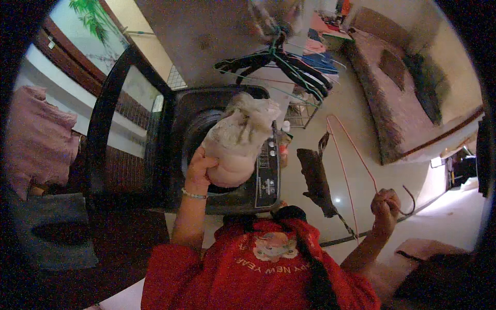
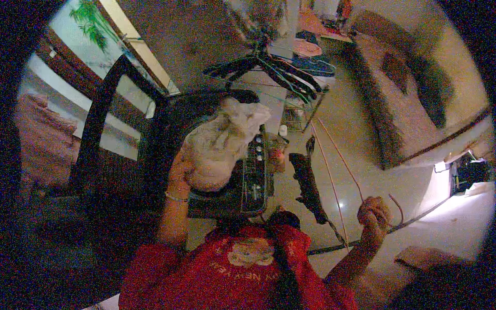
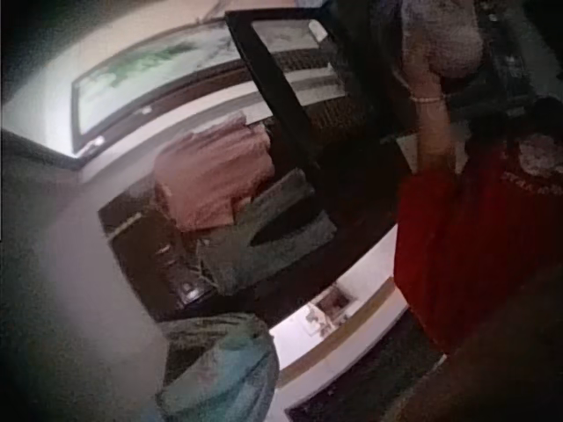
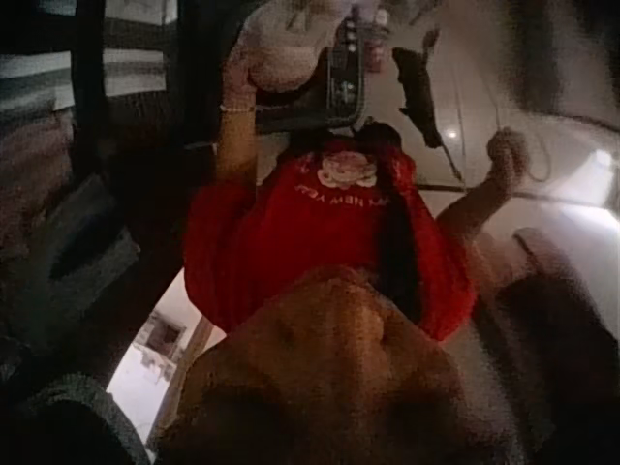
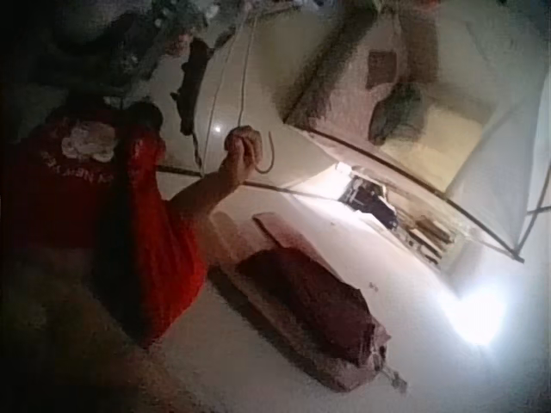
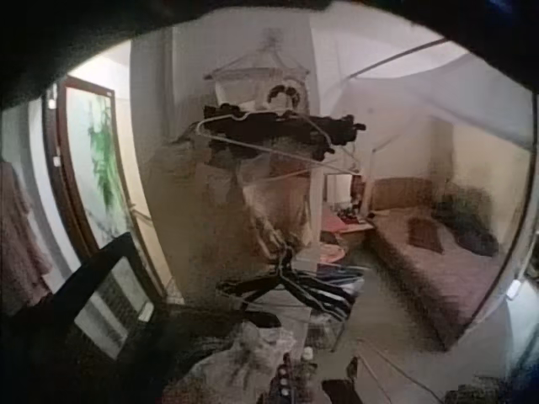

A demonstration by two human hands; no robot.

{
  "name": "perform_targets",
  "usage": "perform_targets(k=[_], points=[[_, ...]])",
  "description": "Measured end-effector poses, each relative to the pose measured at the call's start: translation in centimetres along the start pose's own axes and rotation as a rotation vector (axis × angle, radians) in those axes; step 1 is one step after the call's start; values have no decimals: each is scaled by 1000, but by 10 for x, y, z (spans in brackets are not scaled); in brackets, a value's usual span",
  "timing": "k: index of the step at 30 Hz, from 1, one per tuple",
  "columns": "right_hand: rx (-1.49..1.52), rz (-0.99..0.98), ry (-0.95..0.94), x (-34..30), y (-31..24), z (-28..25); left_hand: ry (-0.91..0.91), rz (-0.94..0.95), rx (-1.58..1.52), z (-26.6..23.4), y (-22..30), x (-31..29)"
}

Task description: The person removes wet clothes from a washing machine, places them on hangers, and hangs them on a drying rack. The person handles a pink shirt, a beige top, an orange shirt, a pink top, and a black top, placing each on a hanger and moving them to a rack in the room.

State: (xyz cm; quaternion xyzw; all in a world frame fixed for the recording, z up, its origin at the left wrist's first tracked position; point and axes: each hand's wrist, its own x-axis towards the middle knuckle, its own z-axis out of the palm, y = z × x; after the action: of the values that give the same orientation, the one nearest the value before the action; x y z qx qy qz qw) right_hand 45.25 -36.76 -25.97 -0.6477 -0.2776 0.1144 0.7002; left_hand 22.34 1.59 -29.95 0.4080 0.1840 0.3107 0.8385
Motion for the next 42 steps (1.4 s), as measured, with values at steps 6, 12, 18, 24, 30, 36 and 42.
perform_targets(k=[6,12,18,24,30,36,42], points=[[85,15,-14,-18,-32,7,-207,102,84,29,-6,-28],[116,62,-12,-69,-51,25,-283,-80,-196,72,-30,-81],[204,-58,-136,-97,-53,46,-381,-426,-486,120,-61,-143],[356,16,-165,-112,-27,52,-433,-703,-533,139,-77,-160],[492,96,21,-90,-66,16,-572,-730,170,122,-46,-106],[357,64,-53,-71,-78,41,-611,138,1003,126,-98,-99],[392,121,-87,-59,-70,61,-577,605,961,167,-96,-129]])
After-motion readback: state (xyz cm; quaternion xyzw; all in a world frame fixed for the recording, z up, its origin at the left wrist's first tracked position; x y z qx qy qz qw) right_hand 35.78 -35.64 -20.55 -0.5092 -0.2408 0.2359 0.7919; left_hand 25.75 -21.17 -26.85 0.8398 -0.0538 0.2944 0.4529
